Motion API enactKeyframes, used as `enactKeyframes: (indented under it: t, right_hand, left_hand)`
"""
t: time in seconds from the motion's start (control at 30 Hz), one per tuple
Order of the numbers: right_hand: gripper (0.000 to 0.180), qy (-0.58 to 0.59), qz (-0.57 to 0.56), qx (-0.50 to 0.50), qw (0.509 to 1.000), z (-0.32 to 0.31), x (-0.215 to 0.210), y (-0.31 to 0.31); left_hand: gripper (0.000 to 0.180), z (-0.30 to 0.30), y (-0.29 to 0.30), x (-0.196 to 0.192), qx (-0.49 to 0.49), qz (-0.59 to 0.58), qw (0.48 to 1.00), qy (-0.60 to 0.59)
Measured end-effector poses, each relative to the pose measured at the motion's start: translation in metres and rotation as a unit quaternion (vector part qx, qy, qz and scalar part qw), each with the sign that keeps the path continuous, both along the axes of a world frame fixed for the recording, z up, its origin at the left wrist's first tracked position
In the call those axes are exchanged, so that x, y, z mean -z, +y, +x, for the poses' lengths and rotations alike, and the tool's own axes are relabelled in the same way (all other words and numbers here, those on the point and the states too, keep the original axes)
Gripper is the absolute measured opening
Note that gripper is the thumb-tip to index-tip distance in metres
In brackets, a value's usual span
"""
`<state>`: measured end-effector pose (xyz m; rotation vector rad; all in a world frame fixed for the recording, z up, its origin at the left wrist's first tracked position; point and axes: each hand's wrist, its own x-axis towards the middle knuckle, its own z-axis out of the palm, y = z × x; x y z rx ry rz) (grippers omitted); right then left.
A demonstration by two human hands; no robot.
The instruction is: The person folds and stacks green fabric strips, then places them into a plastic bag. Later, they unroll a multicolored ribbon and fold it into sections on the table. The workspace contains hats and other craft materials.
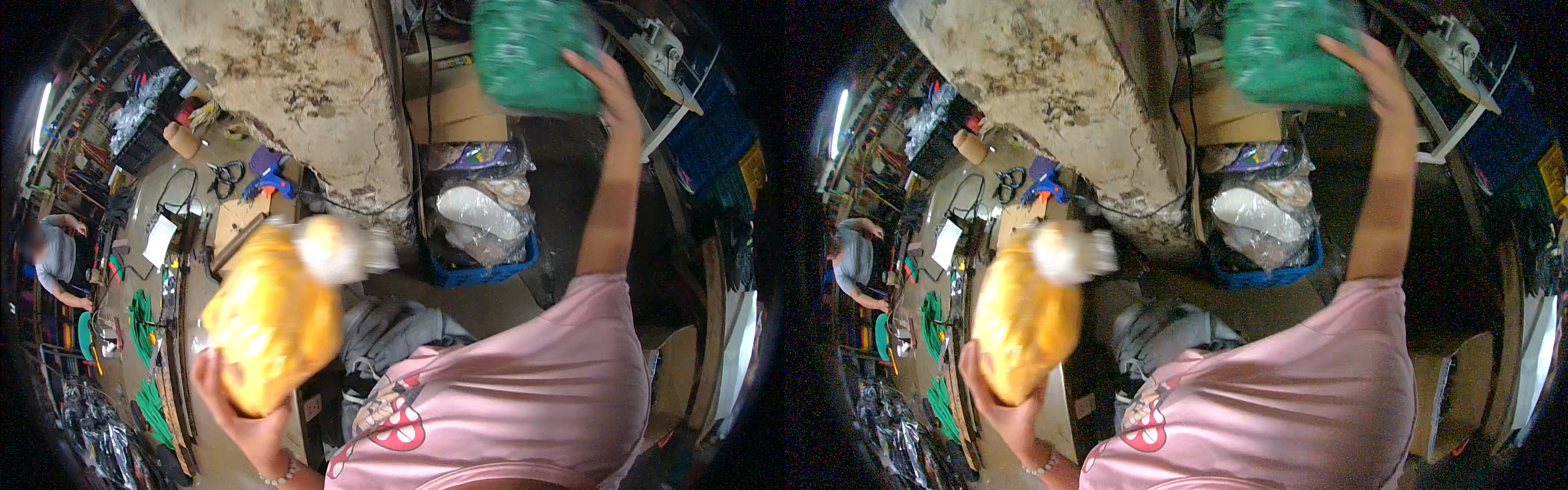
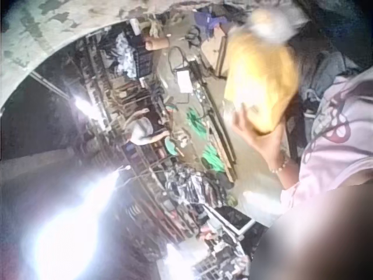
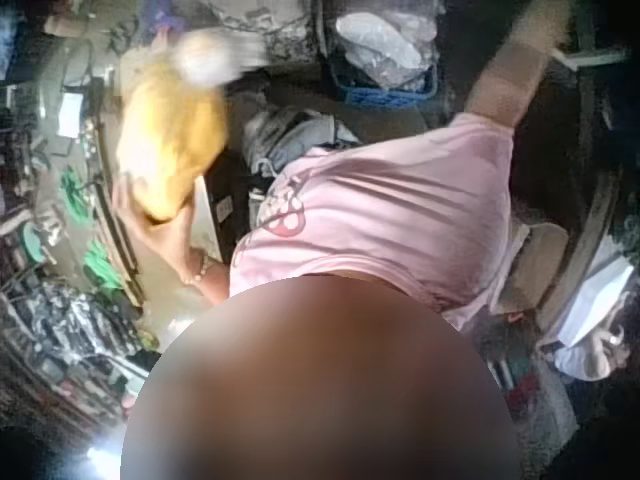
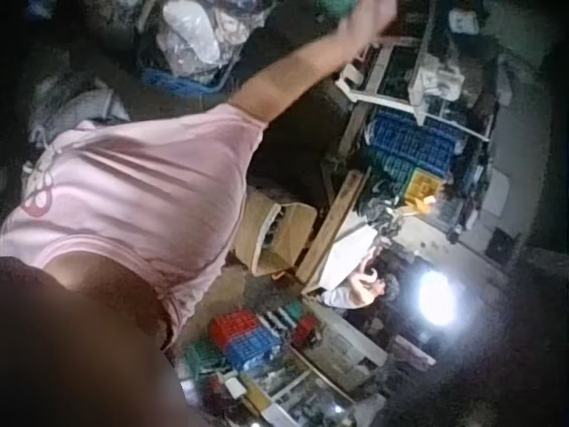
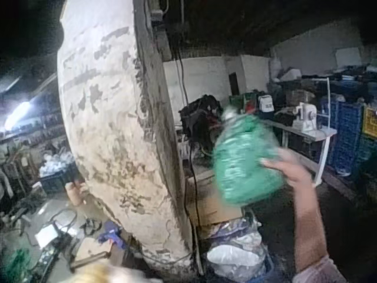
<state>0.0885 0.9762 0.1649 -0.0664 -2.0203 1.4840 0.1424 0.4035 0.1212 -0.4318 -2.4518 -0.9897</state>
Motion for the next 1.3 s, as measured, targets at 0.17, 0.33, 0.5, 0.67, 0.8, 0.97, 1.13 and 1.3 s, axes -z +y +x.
enactKeyframes:
  t: [0.17,0.33,0.5,0.67,0.8,0.97,1.13,1.3]
  right_hand:
    - [0.090,-0.200,0.234,0.076,0.949,-0.154,0.060,-0.006]
    - [0.085,-0.115,0.163,0.191,0.961,-0.173,0.095,-0.024]
    - [0.043,-0.044,-0.121,-0.102,0.986,-0.031,0.102,-0.133]
    - [0.078,-0.210,-0.094,-0.392,0.891,0.069,0.152,-0.204]
    - [0.089,-0.110,-0.309,-0.184,0.927,0.094,0.155,-0.228]
    - [0.069,0.039,-0.187,0.141,0.971,0.072,0.094,-0.193]
    - [0.061,0.133,0.170,0.375,0.901,-0.021,-0.006,-0.091]
    - [0.074,-0.102,0.323,0.451,0.826,-0.140,-0.035,-0.080]
  left_hand:
    - [0.074,-0.007,0.049,0.005,0.107,0.062,0.988,-0.095]
    - [0.070,-0.014,0.053,0.006,0.132,0.040,0.979,-0.152]
    - [0.068,-0.044,0.065,-0.002,0.261,-0.127,0.954,-0.078]
    - [0.048,-0.085,0.128,-0.006,0.460,-0.234,0.852,0.090]
    - [0.035,-0.094,0.173,-0.022,0.499,-0.171,0.824,0.209]
    - [0.036,-0.094,0.137,-0.024,0.436,-0.089,0.875,0.192]
    - [0.022,-0.112,0.049,-0.002,0.323,-0.052,0.944,0.032]
    - [0.021,-0.099,0.009,0.001,0.240,0.022,0.966,-0.099]
